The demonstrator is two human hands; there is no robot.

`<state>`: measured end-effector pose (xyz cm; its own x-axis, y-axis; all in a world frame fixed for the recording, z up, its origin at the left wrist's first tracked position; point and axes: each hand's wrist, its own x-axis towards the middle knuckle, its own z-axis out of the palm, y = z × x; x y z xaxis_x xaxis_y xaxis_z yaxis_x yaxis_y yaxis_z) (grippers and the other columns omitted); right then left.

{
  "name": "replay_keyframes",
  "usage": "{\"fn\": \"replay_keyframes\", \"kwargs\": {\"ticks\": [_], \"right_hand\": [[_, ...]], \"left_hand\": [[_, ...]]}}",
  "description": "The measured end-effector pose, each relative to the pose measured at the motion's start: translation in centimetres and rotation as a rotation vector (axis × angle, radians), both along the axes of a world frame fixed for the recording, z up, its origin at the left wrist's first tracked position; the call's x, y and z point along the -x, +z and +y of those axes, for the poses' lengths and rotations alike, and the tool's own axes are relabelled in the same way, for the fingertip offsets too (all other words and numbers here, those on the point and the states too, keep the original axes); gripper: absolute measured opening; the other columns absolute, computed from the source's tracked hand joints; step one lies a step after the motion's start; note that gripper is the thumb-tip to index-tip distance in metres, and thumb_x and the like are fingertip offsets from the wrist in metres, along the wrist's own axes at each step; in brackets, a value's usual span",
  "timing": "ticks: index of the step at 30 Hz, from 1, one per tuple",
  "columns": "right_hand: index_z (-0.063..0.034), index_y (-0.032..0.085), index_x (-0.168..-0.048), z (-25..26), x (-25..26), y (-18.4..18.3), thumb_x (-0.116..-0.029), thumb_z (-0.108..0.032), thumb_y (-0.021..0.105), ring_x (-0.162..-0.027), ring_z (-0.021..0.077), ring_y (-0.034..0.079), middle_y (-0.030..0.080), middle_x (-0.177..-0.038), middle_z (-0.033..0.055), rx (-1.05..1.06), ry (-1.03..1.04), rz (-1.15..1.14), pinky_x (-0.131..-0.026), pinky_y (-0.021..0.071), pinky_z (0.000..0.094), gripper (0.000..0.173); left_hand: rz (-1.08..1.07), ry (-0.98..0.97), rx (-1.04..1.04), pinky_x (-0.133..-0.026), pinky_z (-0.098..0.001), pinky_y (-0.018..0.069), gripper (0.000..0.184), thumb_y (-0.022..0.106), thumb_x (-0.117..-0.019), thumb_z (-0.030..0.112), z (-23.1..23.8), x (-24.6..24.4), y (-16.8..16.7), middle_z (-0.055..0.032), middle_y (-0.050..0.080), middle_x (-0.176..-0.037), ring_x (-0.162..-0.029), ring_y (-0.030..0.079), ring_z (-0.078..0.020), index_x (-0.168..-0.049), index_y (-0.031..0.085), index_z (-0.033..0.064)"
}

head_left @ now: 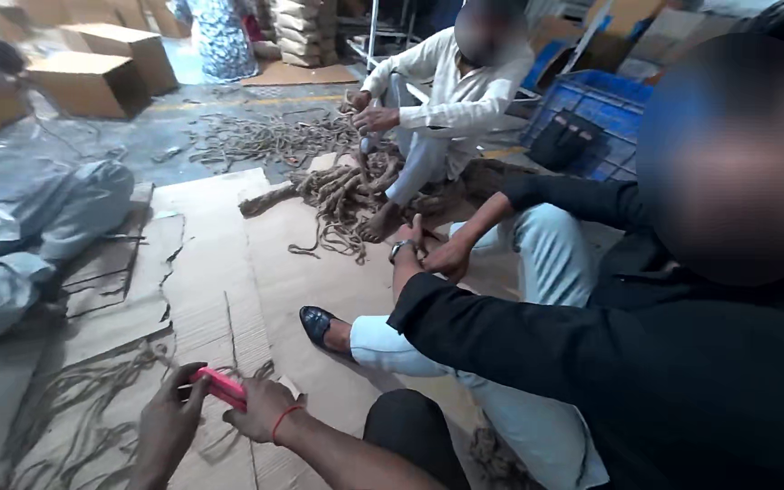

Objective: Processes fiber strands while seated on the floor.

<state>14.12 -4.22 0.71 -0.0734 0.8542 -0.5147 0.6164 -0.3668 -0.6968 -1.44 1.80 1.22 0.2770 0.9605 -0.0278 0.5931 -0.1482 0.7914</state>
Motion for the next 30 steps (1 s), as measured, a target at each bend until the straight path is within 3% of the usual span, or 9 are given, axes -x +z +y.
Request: {"fn": "replay_keyframes", "kwargs": {"ticks": [3, 9, 14, 17, 21, 27, 30], "right_hand": [[-0.0013, 0.055, -0.136, 0.0, 0.3, -0.2, -0.1012, -0.038, 0.059, -0.117, 0.041, 0.063, 0.065, -0.124, 0.0247, -0.006, 0.018, 0.003, -0.097, 0.0485, 0.0626, 0.051], [-0.001, 0.055, -0.135, -0.1, 0.0, -0.4, -0.1002, -0.037, 0.061, -0.117, 0.0413, 0.063, 0.065, -0.124, 0.0249, 0.018, 0.045, -0.014, -0.095, 0.0492, 0.0628, 0.051], [-0.0015, 0.056, -0.134, -0.1, 0.1, -0.1, -0.1001, -0.037, 0.061, -0.117, 0.0412, 0.064, 0.065, -0.123, 0.0247, 0.025, 0.046, -0.02, -0.095, 0.0492, 0.063, 0.05], [-0.0017, 0.056, -0.134, -0.1, 0.1, 0.1, -0.1003, -0.038, 0.061, -0.116, 0.0412, 0.064, 0.065, -0.123, 0.0249, 0.008, 0.047, -0.011, -0.095, 0.0493, 0.0632, 0.05], [0.0, 0.056, -0.133, -0.1, 0.2, 0.6, -0.1005, -0.038, 0.061, -0.116, 0.0414, 0.064, 0.065, -0.122, 0.0258, -0.007, 0.05, 0.004, -0.095, 0.0495, 0.0623, 0.05], [-0.0038, 0.055, -0.138, -0.4, 0.0, 0.7, -0.1007, -0.038, 0.059, -0.117, 0.0416, 0.064, 0.066, -0.124, 0.025, 0.018, 0.026, -0.024, -0.098, 0.0488, 0.0627, 0.051], [-0.0044, 0.058, -0.135, -0.1, 0.1, 0.6, -0.1, -0.039, 0.061, -0.115, 0.0403, 0.065, 0.067, -0.123, 0.0238, 0.023, 0.012, -0.061, -0.097, 0.0492, 0.0615, 0.049]], "left_hand": [[0.031, 0.022, -0.001, -0.076, -0.0525, 0.0575, 0.028, 0.06, -0.1005, 0.014, -0.2, 0.3, 0.2, -0.0212, 0.069, -0.105, -0.083, 0.07, -0.0313, -0.122, 0.064, -0.0023], [0.065, 0.03, 0.034, -0.071, -0.0521, 0.0541, 0.029, 0.061, -0.1005, 0.022, -0.4, -0.2, 0.2, -0.0187, 0.066, -0.091, -0.075, 0.065, -0.0294, -0.112, 0.062, -0.0042], [0.069, -0.017, 0.06, -0.071, -0.0527, 0.0554, 0.029, 0.055, -0.1036, 0.022, -0.4, -0.2, -0.1, -0.0188, 0.067, -0.091, -0.074, 0.067, -0.0299, -0.119, 0.063, -0.0011], [0.067, -0.018, 0.053, -0.072, -0.0521, 0.0558, 0.031, 0.056, -0.1033, 0.018, -0.2, -0.2, -0.2, -0.0218, 0.068, -0.101, -0.077, 0.067, -0.0307, -0.128, 0.062, -0.0001], [0.092, -0.033, 0.029, -0.081, -0.0506, 0.0579, 0.041, 0.059, -0.1011, 0.015, 0.0, -0.1, -0.5, -0.0271, 0.059, -0.129, -0.09, 0.069, -0.0333, -0.139, 0.057, 0.0001], [0.119, -0.041, 0.062, -0.089, -0.0509, 0.0567, 0.046, 0.061, -0.0996, 0.016, -0.6, -0.6, 0.2, -0.0263, 0.058, -0.136, -0.098, 0.069, -0.0349, -0.142, 0.055, -0.0021], [0.107, -0.03, 0.069, -0.09, -0.0488, 0.0562, 0.049, 0.062, -0.0989, 0.016, -0.7, -0.9, 0.7, -0.0262, 0.057, -0.137, -0.098, 0.069, -0.0339, -0.143, 0.053, -0.003]]}}
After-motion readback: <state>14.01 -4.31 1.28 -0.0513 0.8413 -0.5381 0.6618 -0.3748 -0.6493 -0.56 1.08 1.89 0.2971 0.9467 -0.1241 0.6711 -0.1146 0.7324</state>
